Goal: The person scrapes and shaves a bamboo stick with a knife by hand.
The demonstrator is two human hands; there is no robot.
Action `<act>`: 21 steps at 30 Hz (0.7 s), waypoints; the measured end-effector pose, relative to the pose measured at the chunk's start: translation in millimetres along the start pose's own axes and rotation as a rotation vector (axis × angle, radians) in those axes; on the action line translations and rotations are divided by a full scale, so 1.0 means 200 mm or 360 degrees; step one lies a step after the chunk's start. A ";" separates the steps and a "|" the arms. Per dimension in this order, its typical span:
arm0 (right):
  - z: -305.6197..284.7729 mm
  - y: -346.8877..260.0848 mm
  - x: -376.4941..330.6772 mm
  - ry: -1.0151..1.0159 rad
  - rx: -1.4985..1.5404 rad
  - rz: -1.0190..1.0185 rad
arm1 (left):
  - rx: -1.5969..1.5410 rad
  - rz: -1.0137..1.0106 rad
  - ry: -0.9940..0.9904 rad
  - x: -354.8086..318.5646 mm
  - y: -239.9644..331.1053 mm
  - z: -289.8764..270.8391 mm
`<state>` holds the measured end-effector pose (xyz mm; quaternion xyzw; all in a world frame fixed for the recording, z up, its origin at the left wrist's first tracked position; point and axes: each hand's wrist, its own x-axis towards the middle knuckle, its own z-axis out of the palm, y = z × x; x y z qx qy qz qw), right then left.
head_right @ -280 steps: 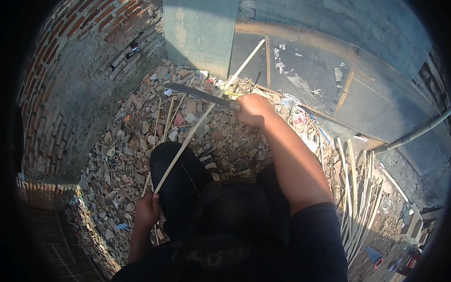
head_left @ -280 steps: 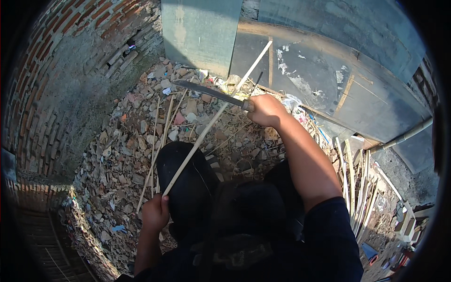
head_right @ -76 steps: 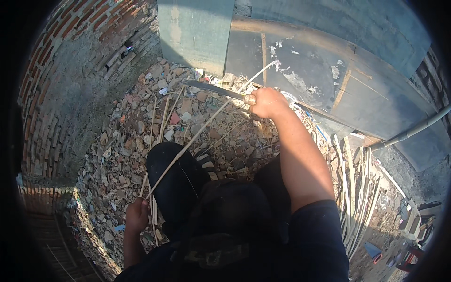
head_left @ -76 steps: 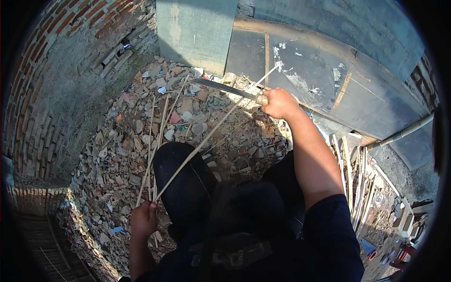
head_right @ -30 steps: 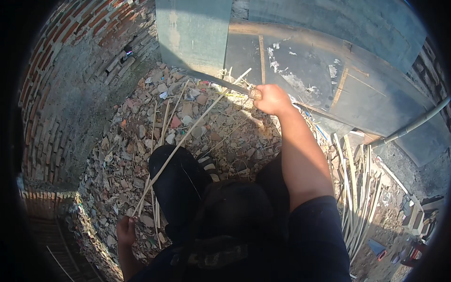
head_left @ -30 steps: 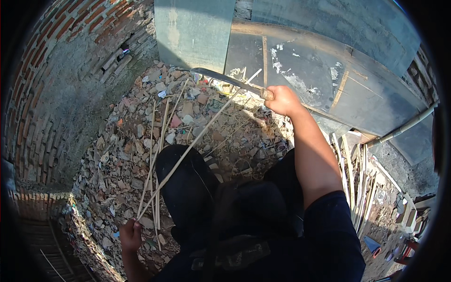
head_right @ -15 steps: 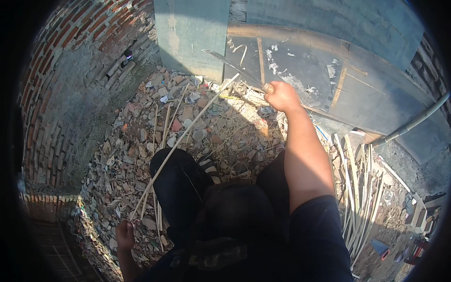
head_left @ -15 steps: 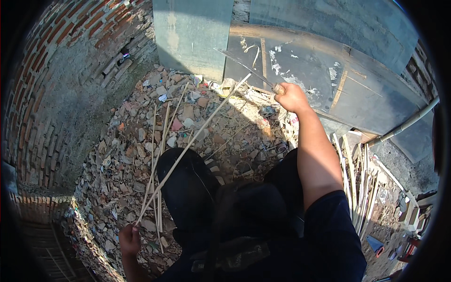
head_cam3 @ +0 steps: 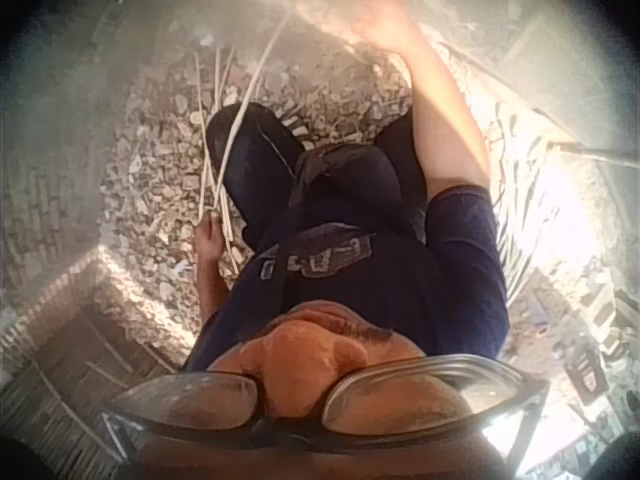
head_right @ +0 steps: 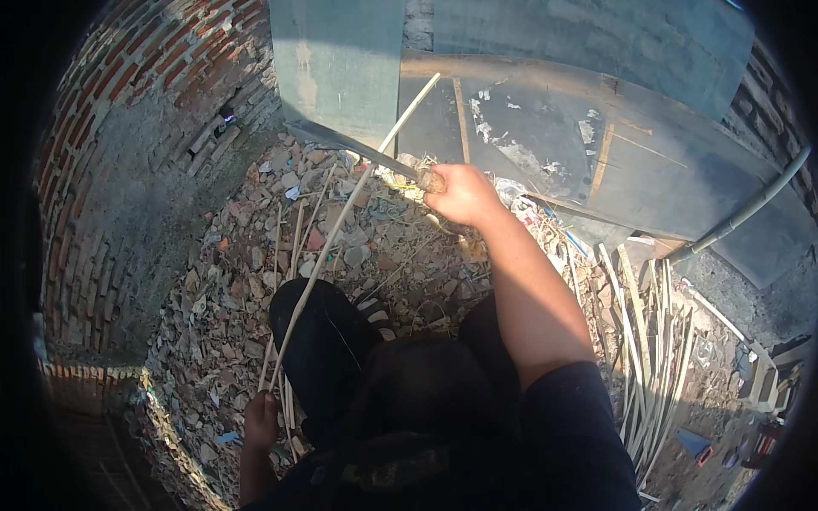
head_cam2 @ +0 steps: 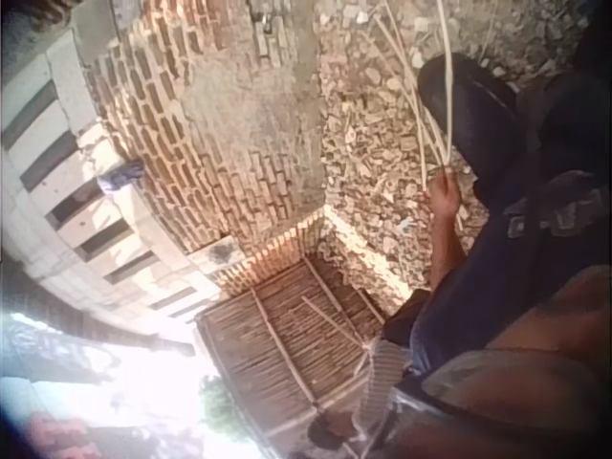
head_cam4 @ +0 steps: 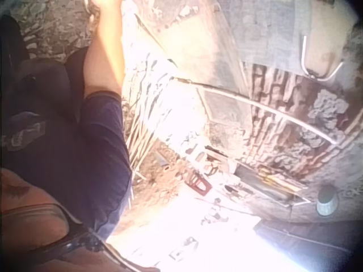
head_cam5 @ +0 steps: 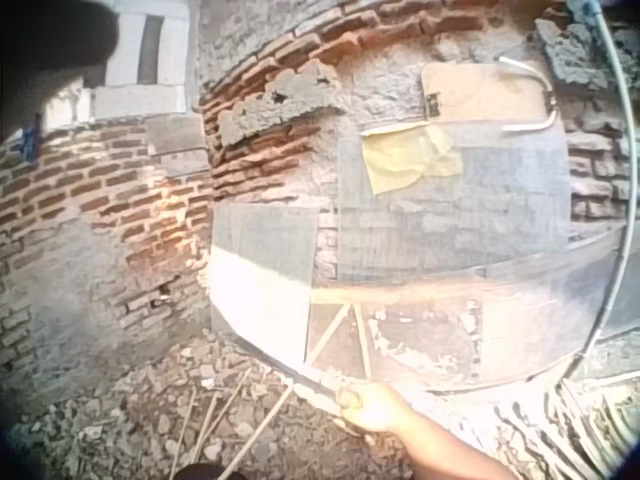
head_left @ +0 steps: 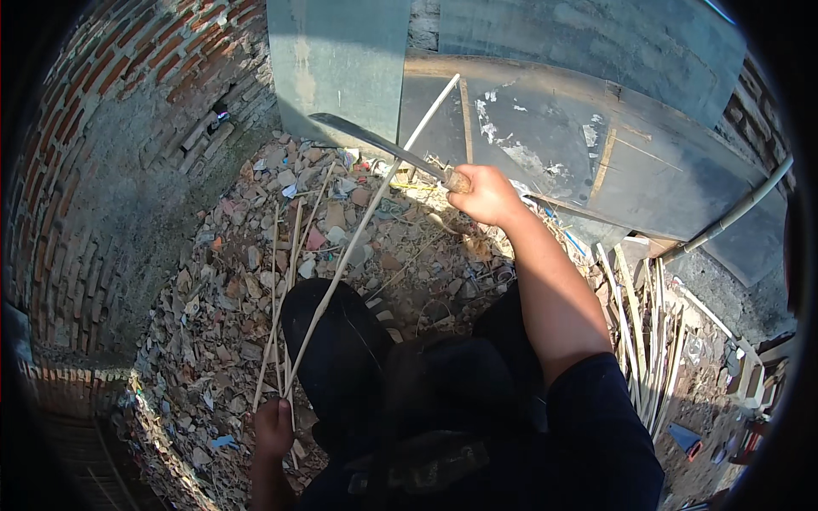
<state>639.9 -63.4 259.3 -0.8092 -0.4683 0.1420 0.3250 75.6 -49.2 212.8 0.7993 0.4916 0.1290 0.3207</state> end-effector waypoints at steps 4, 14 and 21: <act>0.08 -0.18 -0.09 -0.0368 -0.0371 -0.0400 | -0.0143 -0.0107 -0.0167 0.08 0.22 0.09; 0.15 0.02 0.04 -0.0360 -0.0238 -0.0232 | 0.0181 -0.0082 -0.0076 0.11 0.20 0.15; 0.27 -0.27 -0.14 -0.0640 -0.0654 -0.0629 | 0.0234 -0.0055 -0.0008 0.09 0.23 0.12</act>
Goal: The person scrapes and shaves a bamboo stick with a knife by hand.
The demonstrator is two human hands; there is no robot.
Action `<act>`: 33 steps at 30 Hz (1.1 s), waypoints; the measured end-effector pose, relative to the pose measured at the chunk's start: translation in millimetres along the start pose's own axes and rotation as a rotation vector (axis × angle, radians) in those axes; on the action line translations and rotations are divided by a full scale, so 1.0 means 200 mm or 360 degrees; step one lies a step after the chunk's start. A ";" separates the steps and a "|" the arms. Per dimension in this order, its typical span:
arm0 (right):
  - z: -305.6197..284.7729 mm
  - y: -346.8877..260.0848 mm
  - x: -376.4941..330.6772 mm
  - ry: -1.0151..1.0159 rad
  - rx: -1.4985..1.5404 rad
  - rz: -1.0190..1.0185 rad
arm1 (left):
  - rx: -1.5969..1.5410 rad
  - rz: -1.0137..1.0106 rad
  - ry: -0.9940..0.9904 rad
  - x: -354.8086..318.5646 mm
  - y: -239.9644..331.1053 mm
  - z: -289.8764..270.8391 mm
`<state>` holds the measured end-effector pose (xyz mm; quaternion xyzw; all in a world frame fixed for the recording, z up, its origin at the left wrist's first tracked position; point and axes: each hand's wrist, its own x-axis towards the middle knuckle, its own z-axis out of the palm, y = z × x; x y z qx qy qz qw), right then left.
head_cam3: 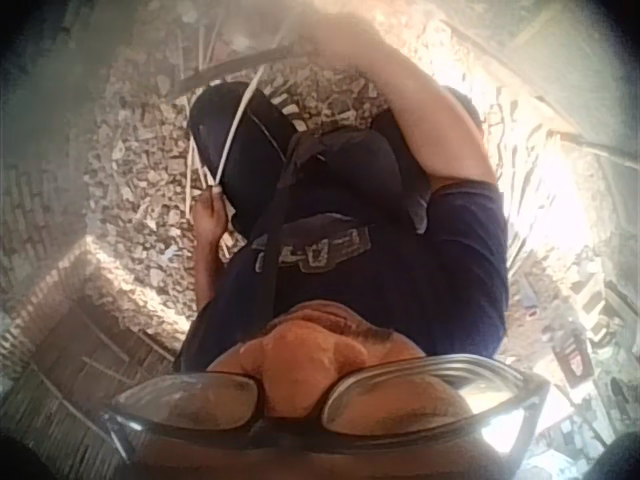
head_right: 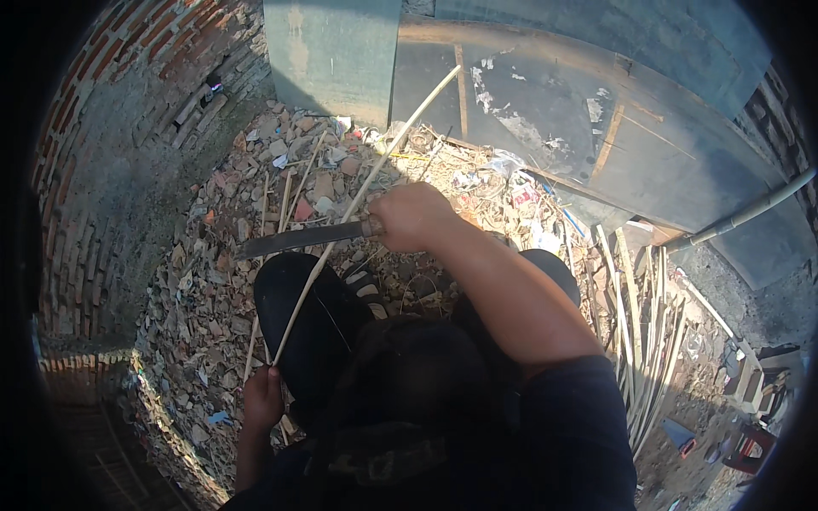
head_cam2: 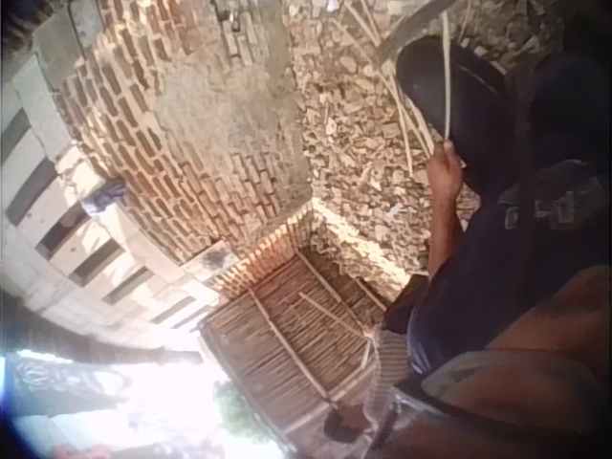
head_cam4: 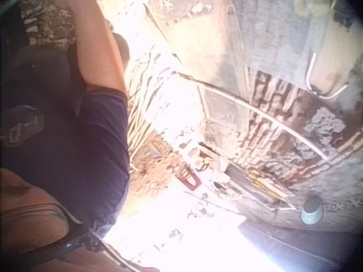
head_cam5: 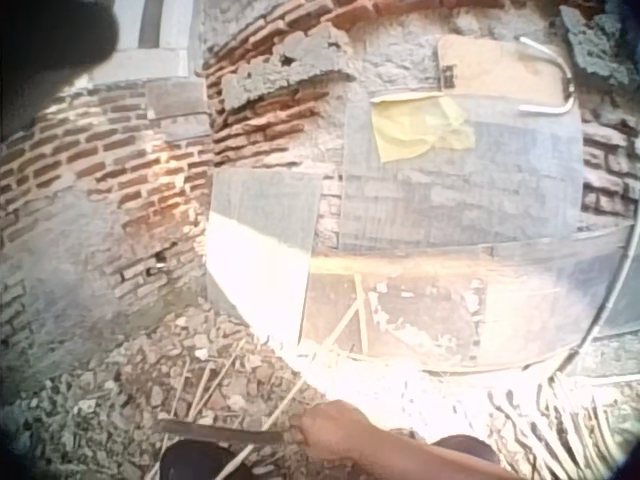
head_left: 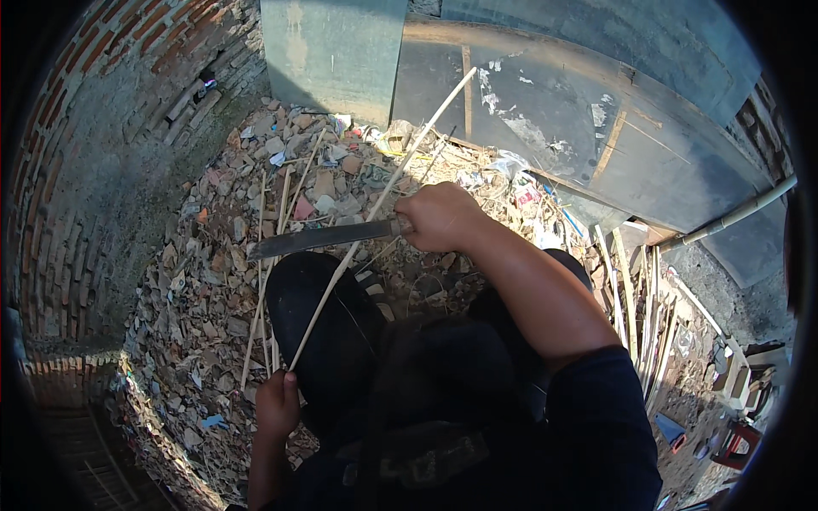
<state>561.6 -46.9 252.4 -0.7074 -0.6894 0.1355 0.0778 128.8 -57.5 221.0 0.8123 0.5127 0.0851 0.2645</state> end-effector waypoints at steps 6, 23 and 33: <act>0.00 0.38 0.07 0.0102 0.0434 0.0567 | -0.0012 0.0076 0.0033 0.02 0.02 0.02; 0.12 0.21 0.06 0.0121 0.0476 0.0285 | 0.0115 0.0057 0.0036 0.02 0.01 0.03; 0.07 0.35 0.07 0.0052 0.0168 0.0439 | 0.0193 0.0063 0.0063 0.04 0.05 0.01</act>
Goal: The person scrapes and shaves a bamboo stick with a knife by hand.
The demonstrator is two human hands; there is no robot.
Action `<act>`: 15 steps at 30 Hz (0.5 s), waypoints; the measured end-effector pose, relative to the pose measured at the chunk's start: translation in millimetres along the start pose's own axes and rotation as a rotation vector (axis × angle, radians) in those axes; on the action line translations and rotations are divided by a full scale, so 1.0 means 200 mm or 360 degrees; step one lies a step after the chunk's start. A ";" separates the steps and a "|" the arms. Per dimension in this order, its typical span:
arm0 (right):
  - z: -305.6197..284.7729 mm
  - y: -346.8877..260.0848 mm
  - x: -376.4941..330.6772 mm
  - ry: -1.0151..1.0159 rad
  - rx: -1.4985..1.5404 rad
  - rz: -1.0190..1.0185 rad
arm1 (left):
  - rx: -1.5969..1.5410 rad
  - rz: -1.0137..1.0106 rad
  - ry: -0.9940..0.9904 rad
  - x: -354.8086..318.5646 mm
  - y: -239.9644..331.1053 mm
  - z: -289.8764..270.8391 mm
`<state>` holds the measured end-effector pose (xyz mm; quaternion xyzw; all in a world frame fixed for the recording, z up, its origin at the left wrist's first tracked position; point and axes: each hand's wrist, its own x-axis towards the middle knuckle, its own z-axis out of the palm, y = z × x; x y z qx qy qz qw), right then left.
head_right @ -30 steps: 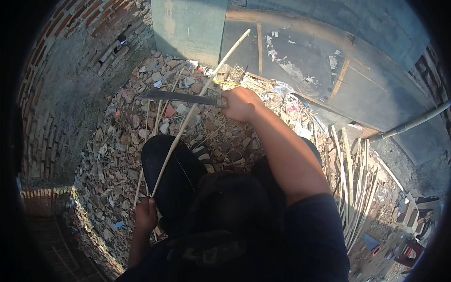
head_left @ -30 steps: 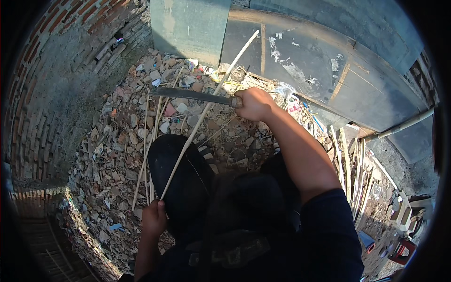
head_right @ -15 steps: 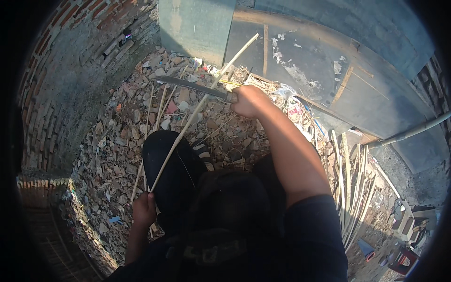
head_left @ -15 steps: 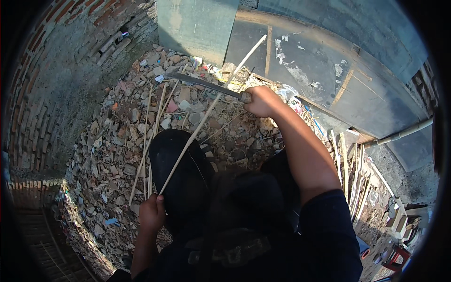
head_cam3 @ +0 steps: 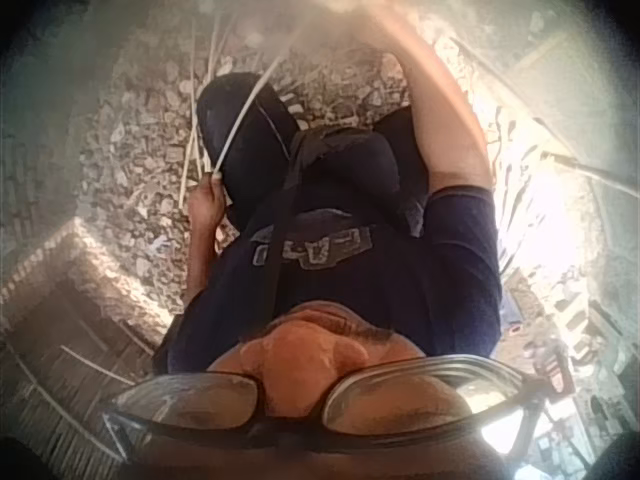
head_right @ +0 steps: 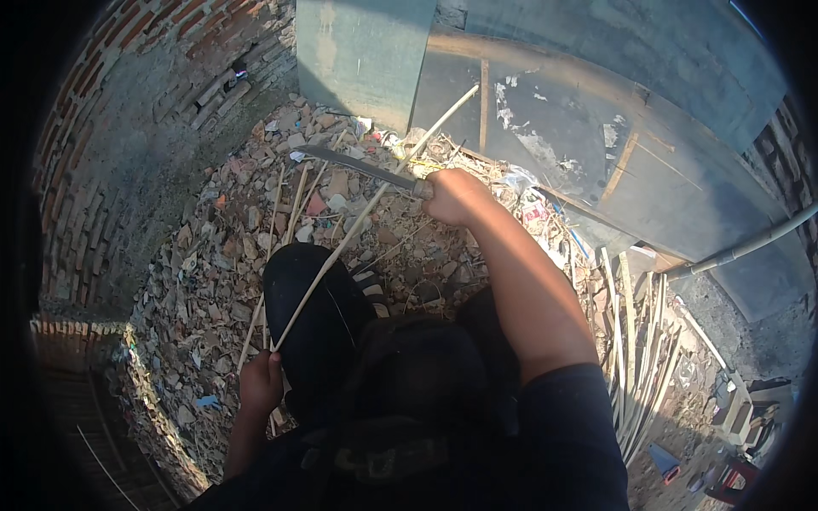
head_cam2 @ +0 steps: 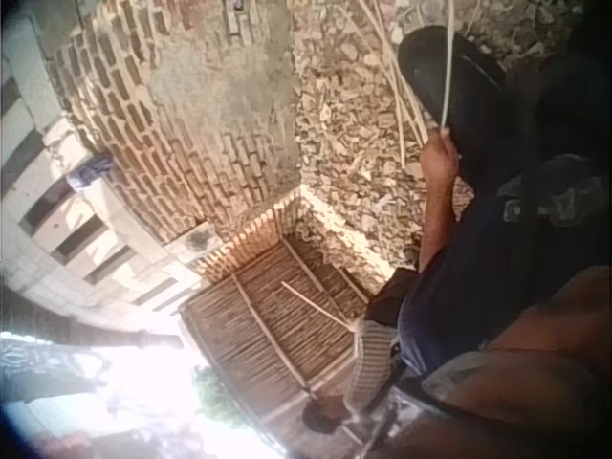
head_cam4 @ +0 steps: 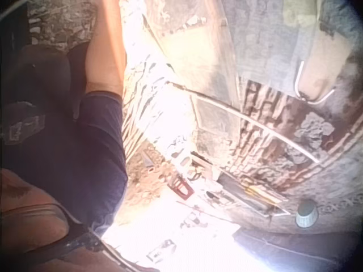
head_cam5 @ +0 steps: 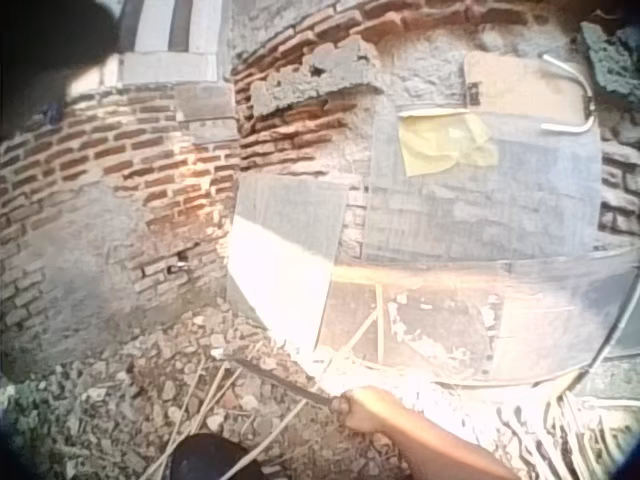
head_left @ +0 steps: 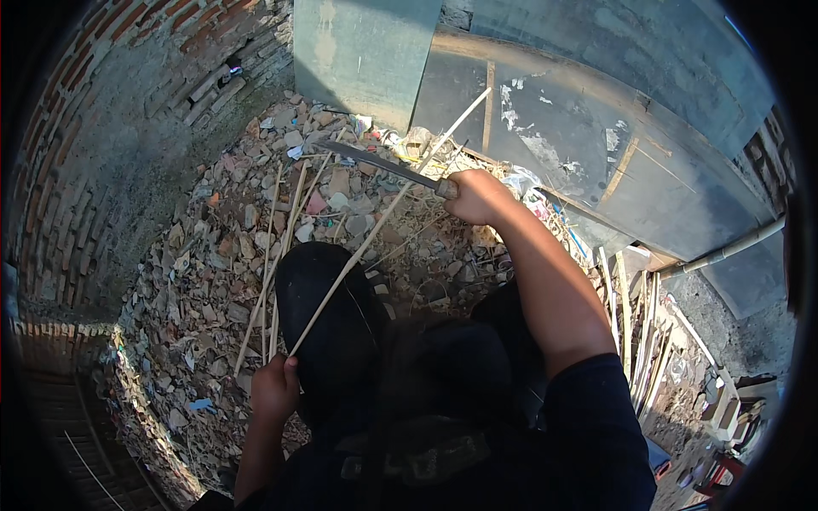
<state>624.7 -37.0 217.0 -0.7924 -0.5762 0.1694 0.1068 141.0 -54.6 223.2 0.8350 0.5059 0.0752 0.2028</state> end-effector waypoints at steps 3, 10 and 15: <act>0.02 -0.18 -0.05 -0.0165 0.0130 -0.0139 | -0.0008 -0.0016 -0.0007 -0.02 -0.02 0.00; -0.09 0.02 0.00 -0.0078 0.0214 0.0185 | 0.0006 0.0023 0.0025 -0.01 -0.03 0.02; -0.04 -0.06 -0.05 -0.0079 0.0121 0.0039 | -0.0019 0.0009 -0.0073 0.01 -0.04 -0.02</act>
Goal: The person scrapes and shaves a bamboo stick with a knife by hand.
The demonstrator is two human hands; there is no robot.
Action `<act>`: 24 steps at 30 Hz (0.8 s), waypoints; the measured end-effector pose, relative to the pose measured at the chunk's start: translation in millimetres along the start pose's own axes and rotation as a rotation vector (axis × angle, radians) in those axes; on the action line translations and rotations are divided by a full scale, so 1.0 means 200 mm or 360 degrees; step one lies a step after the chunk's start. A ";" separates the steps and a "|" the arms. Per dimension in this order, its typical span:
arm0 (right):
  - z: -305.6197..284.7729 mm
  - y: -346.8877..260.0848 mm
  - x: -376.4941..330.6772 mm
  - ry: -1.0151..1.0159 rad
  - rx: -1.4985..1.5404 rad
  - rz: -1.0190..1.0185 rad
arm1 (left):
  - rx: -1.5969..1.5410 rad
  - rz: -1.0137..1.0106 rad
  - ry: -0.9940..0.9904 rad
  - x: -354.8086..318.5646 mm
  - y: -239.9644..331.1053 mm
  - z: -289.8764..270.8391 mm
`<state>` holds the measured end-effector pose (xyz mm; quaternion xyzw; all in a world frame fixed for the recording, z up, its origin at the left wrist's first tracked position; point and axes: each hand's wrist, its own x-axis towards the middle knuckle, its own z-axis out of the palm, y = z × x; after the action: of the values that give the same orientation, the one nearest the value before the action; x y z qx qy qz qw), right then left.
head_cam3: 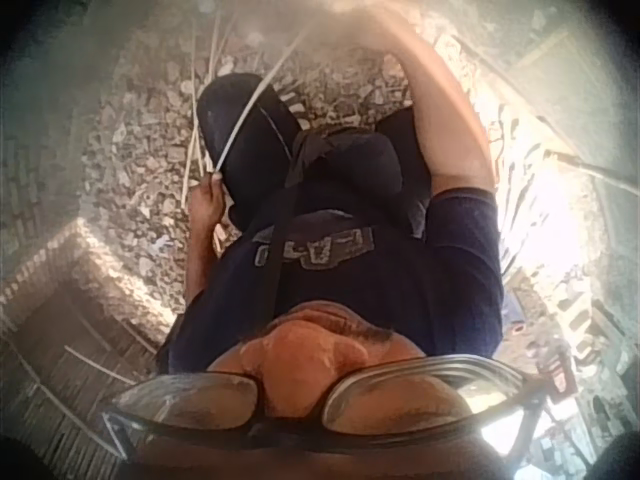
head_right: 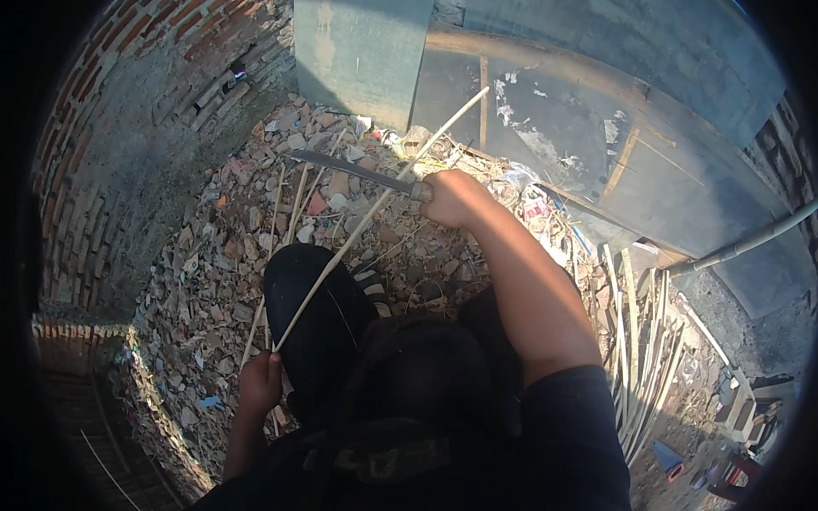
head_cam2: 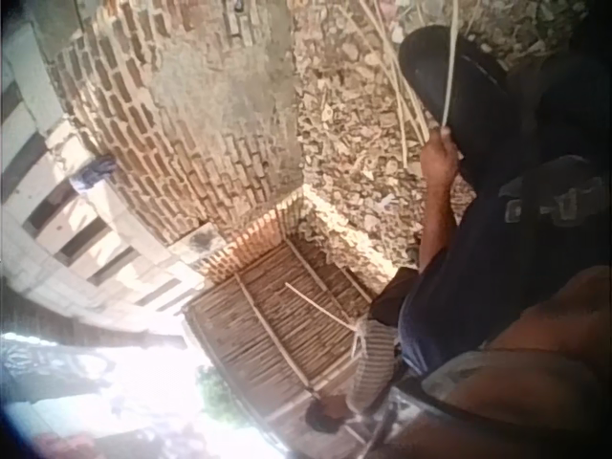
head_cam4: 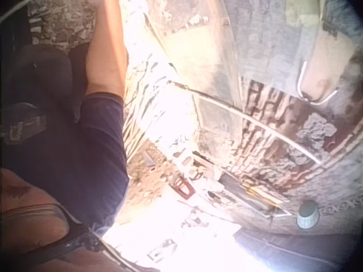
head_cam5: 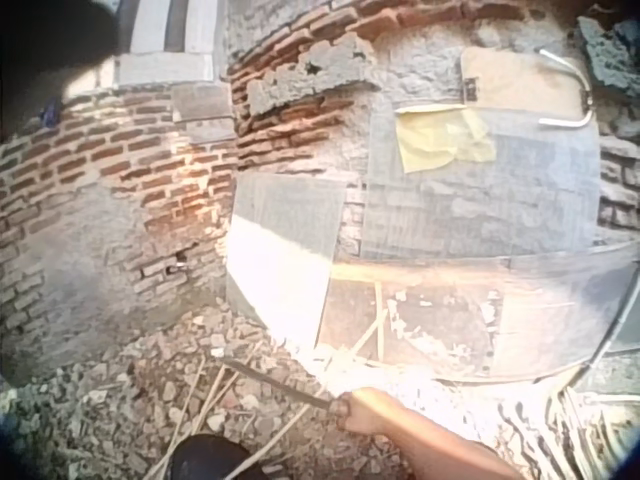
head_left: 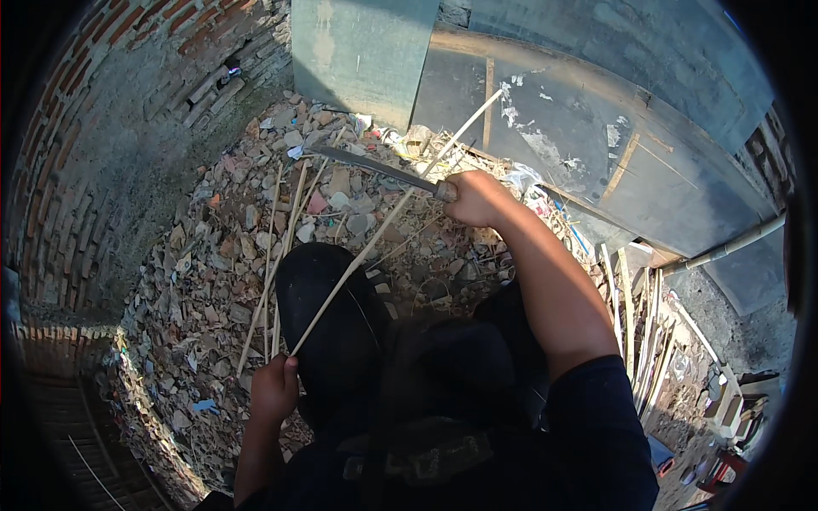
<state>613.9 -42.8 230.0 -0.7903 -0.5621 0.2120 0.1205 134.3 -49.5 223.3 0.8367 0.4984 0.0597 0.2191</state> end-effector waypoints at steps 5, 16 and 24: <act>-0.05 -0.14 -0.07 -0.0094 0.0005 -0.0167 | -0.0097 0.0014 0.0058 -0.02 -0.01 0.03; -0.04 -0.19 -0.11 0.0018 -0.0046 -0.0176 | -0.0055 -0.0077 0.0013 -0.05 -0.02 0.04; -0.04 0.15 0.04 0.0083 -0.0028 0.0199 | 0.0071 0.0041 0.0140 -0.01 0.01 0.02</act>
<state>645.1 -45.8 222.8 -0.8302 -0.5101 0.1934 0.1147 136.2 -52.5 220.3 0.8443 0.4979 0.0882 0.1774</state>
